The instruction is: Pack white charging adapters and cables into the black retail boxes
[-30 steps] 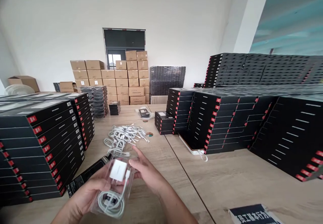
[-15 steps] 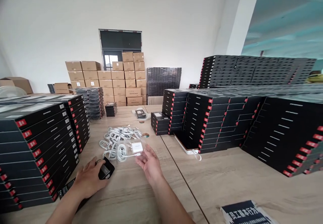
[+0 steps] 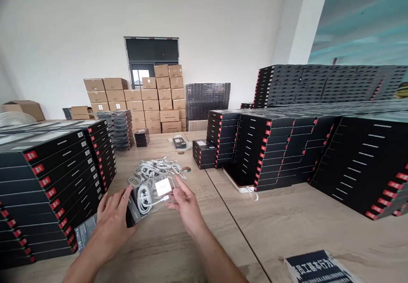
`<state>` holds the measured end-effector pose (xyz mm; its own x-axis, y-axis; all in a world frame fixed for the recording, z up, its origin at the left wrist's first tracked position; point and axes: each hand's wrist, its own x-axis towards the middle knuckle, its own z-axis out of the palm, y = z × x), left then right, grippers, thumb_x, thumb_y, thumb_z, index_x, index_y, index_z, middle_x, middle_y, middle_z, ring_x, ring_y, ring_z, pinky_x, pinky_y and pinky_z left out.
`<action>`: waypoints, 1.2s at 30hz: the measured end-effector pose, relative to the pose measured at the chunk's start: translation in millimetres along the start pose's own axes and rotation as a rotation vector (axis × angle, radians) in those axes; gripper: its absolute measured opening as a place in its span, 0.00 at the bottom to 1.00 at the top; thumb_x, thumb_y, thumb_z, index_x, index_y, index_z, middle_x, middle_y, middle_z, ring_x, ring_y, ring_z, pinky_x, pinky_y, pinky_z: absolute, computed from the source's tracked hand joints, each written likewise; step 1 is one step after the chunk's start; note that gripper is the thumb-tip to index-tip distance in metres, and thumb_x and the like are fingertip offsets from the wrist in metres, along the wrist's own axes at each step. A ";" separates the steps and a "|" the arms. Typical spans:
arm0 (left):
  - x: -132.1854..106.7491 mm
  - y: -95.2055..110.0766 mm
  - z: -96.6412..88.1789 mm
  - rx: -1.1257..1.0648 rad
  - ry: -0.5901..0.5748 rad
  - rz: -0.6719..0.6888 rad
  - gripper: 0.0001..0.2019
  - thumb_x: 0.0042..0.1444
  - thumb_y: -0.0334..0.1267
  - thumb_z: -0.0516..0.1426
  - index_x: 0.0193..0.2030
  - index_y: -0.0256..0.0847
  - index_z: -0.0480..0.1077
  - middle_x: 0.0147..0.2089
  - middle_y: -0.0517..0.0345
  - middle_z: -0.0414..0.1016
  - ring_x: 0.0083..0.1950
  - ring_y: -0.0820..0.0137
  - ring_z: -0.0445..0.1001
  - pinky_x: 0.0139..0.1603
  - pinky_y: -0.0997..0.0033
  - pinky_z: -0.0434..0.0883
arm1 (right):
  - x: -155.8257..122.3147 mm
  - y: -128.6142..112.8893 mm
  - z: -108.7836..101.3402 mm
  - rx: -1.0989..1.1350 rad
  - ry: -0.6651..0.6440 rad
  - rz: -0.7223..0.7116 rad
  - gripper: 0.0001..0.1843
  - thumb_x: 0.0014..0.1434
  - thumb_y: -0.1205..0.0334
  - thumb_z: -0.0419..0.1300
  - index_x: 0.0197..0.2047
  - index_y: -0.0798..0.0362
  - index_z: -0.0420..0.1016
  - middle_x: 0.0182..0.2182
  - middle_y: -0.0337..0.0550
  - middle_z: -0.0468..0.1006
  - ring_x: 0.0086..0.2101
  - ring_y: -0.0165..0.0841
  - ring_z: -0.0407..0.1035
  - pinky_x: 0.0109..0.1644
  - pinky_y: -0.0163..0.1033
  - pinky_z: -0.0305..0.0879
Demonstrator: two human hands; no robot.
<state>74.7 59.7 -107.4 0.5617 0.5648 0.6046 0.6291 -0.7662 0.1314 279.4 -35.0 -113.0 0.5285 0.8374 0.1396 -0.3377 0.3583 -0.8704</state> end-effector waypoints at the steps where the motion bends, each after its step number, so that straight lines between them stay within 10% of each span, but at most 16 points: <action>1: -1.0 -1.6 -0.1 -0.017 0.003 0.018 0.41 0.45 0.35 0.58 0.69 0.39 0.51 0.59 0.45 0.67 0.61 0.55 0.64 0.70 0.43 0.44 | -0.4 -2.2 -1.3 -0.015 -0.016 0.018 0.31 0.51 0.52 0.70 0.59 0.41 0.72 0.35 0.38 0.78 0.34 0.32 0.72 0.39 0.43 0.74; 18: -7.0 13.3 -30.0 -0.552 -0.279 0.038 0.48 0.43 0.30 0.61 0.71 0.54 0.46 0.68 0.52 0.57 0.68 0.53 0.55 0.68 0.53 0.55 | -21.1 -18.5 11.6 -0.227 -0.423 0.302 0.26 0.44 0.62 0.74 0.49 0.49 0.77 0.39 0.43 0.81 0.36 0.36 0.75 0.29 0.33 0.73; 28: -16.2 53.0 -11.2 -1.039 -0.123 -0.145 0.59 0.45 0.35 0.66 0.72 0.47 0.25 0.75 0.44 0.38 0.74 0.51 0.43 0.72 0.47 0.47 | -21.6 -44.2 24.5 -0.340 -0.093 -0.184 0.21 0.56 0.44 0.63 0.47 0.47 0.81 0.49 0.47 0.80 0.50 0.45 0.72 0.56 0.48 0.66; 36: -11.5 41.1 -13.2 -1.191 -0.050 -0.127 0.39 0.59 0.38 0.56 0.70 0.51 0.35 0.71 0.48 0.48 0.71 0.60 0.54 0.70 0.55 0.54 | -27.3 -43.7 30.2 -0.465 -0.111 -0.275 0.22 0.63 0.44 0.56 0.52 0.46 0.77 0.52 0.46 0.78 0.56 0.44 0.67 0.63 0.51 0.58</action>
<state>87.1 17.6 -98.6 0.5685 0.6482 0.5067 -0.1965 -0.4911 0.8487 256.1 -61.1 -64.5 0.4550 0.7863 0.4180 0.1939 0.3706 -0.9083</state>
